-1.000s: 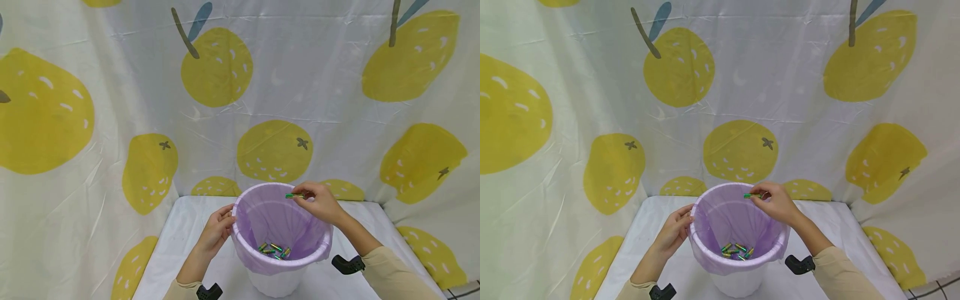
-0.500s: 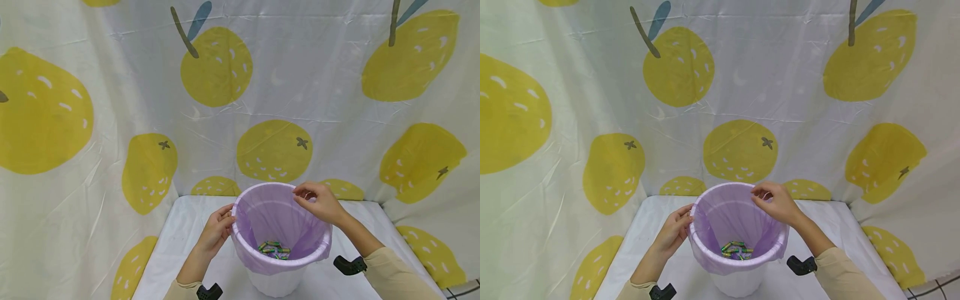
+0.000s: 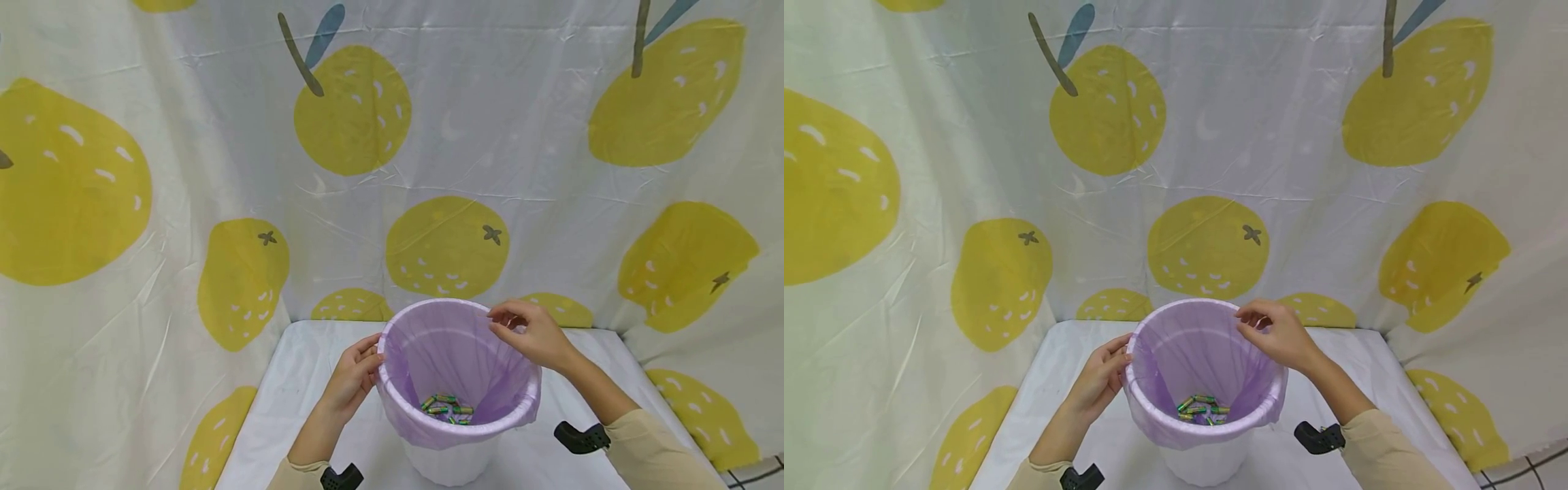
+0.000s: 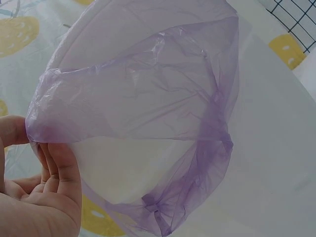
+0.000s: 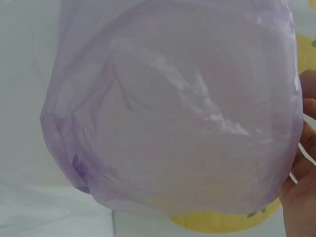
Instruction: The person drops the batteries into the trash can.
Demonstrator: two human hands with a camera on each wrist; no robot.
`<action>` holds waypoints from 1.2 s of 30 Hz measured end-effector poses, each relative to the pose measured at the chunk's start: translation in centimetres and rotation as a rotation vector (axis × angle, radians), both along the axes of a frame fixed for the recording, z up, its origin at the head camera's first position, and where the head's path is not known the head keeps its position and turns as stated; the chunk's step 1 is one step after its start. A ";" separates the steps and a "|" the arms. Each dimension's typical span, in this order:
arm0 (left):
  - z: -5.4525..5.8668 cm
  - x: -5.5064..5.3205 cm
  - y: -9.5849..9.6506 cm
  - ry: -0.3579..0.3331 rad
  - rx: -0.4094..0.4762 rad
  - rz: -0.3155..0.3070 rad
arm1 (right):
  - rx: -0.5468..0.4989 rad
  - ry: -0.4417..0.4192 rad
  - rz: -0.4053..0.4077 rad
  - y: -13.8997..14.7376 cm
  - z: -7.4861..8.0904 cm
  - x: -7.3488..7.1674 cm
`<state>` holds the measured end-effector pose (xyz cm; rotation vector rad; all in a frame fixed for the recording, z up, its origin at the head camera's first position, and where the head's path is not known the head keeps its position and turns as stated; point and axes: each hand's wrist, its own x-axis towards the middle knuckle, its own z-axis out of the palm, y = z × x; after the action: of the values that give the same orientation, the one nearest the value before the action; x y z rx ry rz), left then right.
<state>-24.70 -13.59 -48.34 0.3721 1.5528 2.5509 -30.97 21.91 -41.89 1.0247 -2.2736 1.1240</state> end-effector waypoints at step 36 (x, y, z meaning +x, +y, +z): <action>-0.2 -0.1 0.0 0.023 -0.014 -0.007 | -0.028 0.019 -0.127 4.8 -2.2 1.1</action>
<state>-24.78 -13.59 -48.53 0.4057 1.5737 2.5383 -29.85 26.76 -44.14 0.8639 -2.2666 1.0854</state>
